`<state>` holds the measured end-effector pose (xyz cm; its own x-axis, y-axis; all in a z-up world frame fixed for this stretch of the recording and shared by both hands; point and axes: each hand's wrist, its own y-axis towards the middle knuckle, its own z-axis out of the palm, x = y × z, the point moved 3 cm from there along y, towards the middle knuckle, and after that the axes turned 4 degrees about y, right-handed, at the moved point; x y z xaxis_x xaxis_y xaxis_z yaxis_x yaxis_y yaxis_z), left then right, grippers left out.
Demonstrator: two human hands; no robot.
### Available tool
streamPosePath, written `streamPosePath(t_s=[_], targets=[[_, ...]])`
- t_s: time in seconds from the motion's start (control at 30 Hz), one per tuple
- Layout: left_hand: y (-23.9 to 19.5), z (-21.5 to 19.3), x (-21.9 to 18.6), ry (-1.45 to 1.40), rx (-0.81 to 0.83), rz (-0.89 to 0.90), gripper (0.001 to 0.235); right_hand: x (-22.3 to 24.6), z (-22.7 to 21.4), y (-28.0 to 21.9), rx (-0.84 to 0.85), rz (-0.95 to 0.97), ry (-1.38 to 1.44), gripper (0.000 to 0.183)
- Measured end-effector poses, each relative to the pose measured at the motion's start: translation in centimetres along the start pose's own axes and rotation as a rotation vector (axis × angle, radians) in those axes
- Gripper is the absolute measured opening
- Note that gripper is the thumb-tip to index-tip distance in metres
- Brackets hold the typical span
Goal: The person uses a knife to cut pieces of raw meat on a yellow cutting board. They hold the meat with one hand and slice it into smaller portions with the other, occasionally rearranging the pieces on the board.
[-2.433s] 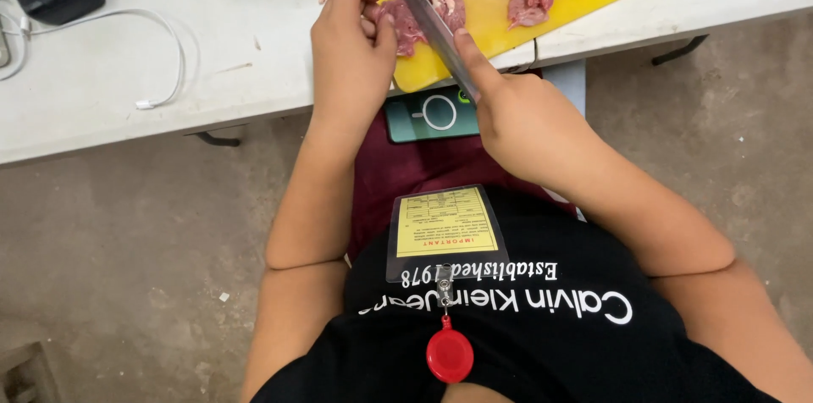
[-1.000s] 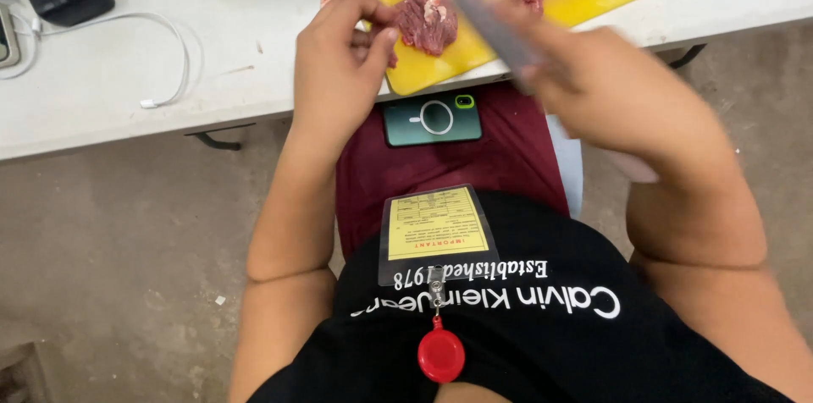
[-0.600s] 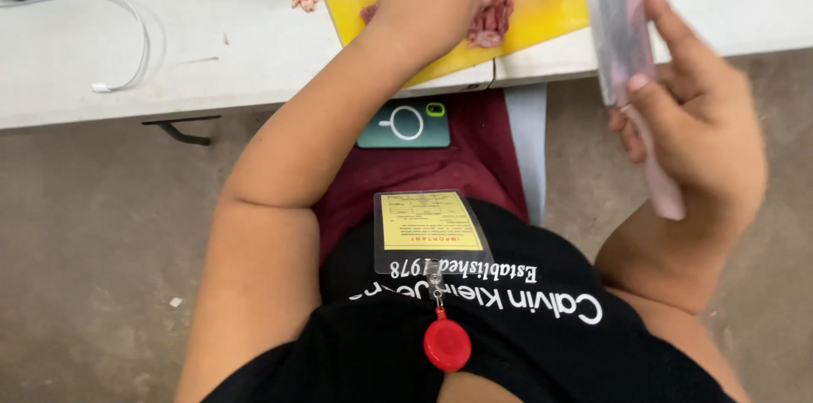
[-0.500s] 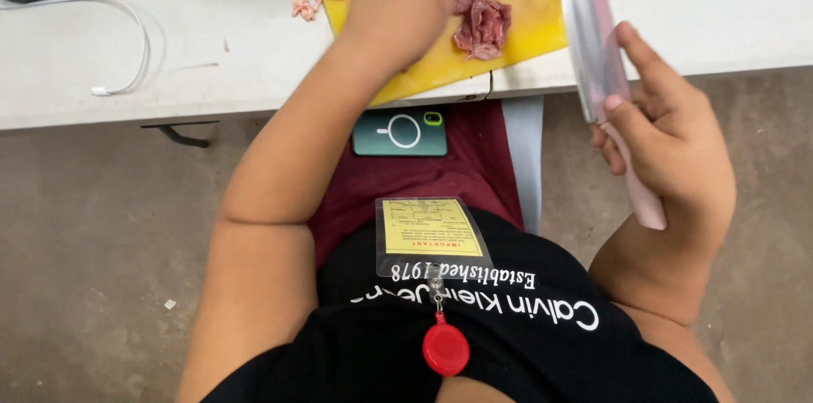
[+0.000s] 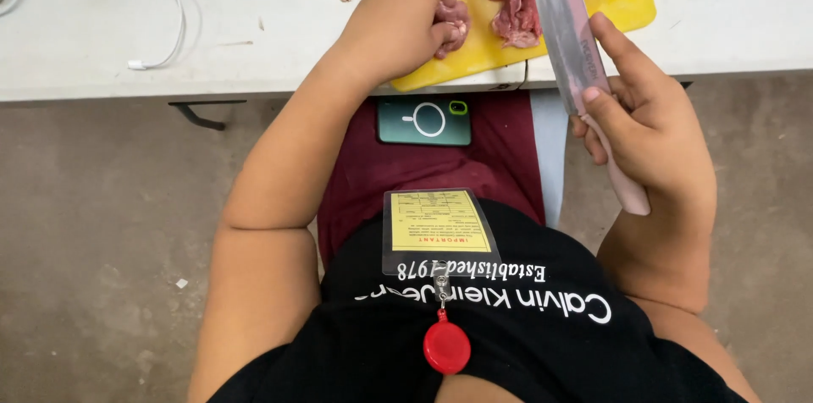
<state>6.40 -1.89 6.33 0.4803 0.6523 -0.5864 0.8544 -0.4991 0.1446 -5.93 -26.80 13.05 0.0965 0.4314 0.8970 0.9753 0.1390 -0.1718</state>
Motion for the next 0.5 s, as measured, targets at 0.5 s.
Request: streamPosePath(t_s=[0.5], targets=[[-0.9, -1.2, 0.9, -0.040, -0.501, -0.094, 0.005, -2.0, 1.9, 0.9, 0.047, 0.041, 0.003, 0.064]])
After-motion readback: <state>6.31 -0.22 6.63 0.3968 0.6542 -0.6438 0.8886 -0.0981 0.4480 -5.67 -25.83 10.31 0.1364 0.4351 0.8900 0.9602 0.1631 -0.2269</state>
